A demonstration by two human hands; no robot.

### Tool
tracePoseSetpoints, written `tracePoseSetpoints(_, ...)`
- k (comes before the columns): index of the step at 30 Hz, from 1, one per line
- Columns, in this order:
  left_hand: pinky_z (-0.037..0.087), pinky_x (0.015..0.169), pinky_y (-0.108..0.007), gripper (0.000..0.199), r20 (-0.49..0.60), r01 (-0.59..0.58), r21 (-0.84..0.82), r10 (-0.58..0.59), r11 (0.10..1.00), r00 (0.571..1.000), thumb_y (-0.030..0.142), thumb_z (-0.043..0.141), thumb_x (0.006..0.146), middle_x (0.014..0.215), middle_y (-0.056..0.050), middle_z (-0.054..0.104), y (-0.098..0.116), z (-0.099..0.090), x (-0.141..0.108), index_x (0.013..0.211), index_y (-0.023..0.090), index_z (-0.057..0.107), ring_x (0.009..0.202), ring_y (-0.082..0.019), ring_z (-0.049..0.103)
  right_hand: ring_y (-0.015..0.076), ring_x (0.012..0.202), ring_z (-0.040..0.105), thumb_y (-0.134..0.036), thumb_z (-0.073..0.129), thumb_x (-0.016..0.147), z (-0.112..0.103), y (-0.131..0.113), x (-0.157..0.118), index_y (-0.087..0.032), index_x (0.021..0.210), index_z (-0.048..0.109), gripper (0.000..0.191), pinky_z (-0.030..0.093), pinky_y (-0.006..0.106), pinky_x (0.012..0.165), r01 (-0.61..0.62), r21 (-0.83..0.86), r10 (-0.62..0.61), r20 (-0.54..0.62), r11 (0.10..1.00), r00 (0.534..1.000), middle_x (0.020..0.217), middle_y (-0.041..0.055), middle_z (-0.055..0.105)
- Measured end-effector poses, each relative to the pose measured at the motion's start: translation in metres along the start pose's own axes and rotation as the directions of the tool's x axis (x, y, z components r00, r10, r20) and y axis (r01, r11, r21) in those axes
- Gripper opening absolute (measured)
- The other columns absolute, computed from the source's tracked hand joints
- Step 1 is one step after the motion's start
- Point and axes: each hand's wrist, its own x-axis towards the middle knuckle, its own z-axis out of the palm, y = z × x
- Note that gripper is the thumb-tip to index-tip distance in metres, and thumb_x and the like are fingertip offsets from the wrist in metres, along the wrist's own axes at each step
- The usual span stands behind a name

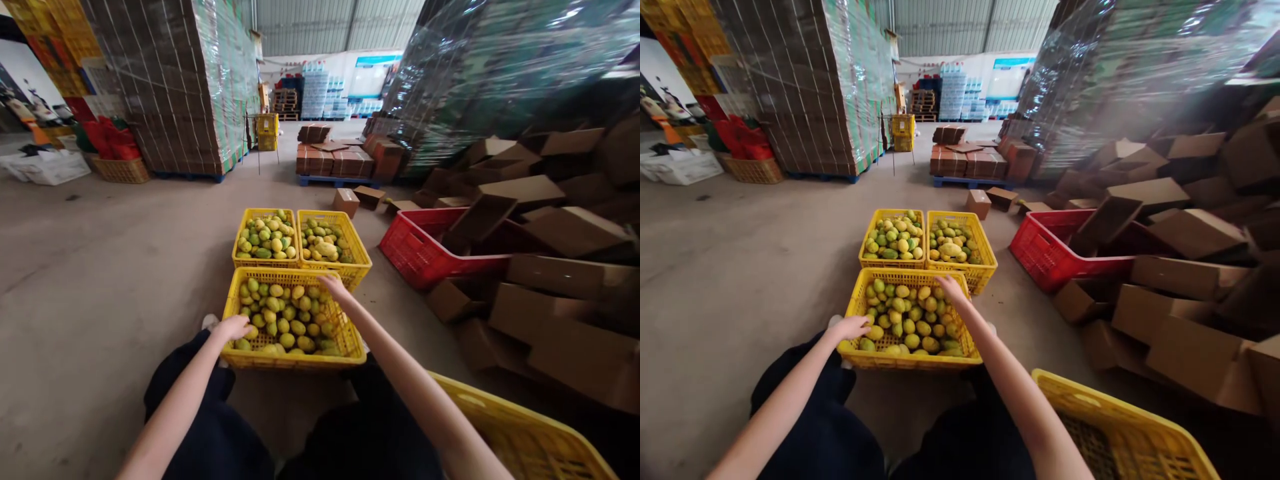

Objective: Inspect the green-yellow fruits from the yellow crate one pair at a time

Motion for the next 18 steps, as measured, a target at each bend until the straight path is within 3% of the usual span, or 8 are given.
tracePoseSetpoints(4, 0.046, 0.087, -0.04, 0.021, 0.011, 0.023, 0.002, -0.023, 1.0, 1.0, 0.04, 0.067, 0.072, 0.084, -0.009, 0.07, 0.005, 0.0, 0.0, 0.069, 0.02, 0.059, 0.095, -0.032, 0.063, 0.0247, 0.09, 0.065, -0.026, 0.064, 0.082, 0.05, 0.04, -0.049, -0.013, 0.076, 0.071, 0.016, 0.05, 0.032, 0.085, -0.049, -0.163, 0.095, 0.289, 0.985, 0.953, 0.084, 0.0059, 0.071)
tracePoseSetpoints(6, 0.046, 0.087, -0.04, 0.019, 0.04, 0.031, 0.001, -0.031, 1.0, 0.999, 0.038, 0.066, 0.073, 0.087, -0.009, 0.071, 0.007, -0.001, 0.0, 0.071, 0.021, 0.06, 0.095, -0.031, 0.064, 0.0233, 0.089, 0.066, -0.027, 0.064, 0.085, 0.067, 0.06, -0.067, -0.013, 0.08, 0.07, 0.016, 0.052, 0.034, 0.083, -0.062, -0.243, 0.153, 0.376, 0.968, 0.914, 0.086, 0.0044, 0.07)
tracePoseSetpoints(8, 0.045, 0.091, -0.041, 0.015, 0.062, 0.041, -0.001, -0.04, 0.999, 0.997, 0.036, 0.065, 0.074, 0.093, -0.01, 0.071, 0.009, -0.003, 0.0, 0.074, 0.021, 0.061, 0.099, -0.032, 0.064, 0.0234, 0.095, 0.064, -0.034, 0.061, 0.089, 0.076, 0.076, -0.075, -0.014, 0.097, 0.067, 0.022, 0.052, 0.038, 0.084, -0.064, -0.315, 0.199, 0.416, 0.947, 0.887, 0.101, 0.0042, 0.067)
tracePoseSetpoints(11, 0.042, 0.095, -0.042, 0.014, 0.08, 0.045, -0.018, -0.043, 0.999, 0.996, 0.033, 0.063, 0.077, 0.101, -0.013, 0.071, 0.013, -0.002, 0.0, 0.081, 0.02, 0.064, 0.105, -0.033, 0.063, 0.023, 0.103, 0.061, -0.036, 0.058, 0.091, 0.082, 0.094, -0.069, -0.017, 0.116, 0.059, 0.032, 0.053, 0.042, 0.086, -0.069, -0.419, 0.265, 0.432, 0.906, 0.862, 0.119, 0.0068, 0.06)
tracePoseSetpoints(18, 0.044, 0.094, -0.031, 0.03, 0.114, -0.035, -0.108, 0.048, 0.994, 0.992, 0.033, 0.061, 0.081, 0.109, -0.007, 0.071, 0.026, -0.004, -0.008, 0.109, 0.024, 0.065, 0.105, -0.026, 0.063, 0.0233, 0.104, 0.061, -0.035, 0.057, 0.091, 0.112, 0.112, -0.024, -0.017, 0.117, 0.059, 0.032, 0.052, 0.043, 0.087, -0.044, -0.521, 0.319, 0.45, 0.852, 0.834, 0.121, 0.0077, 0.06)
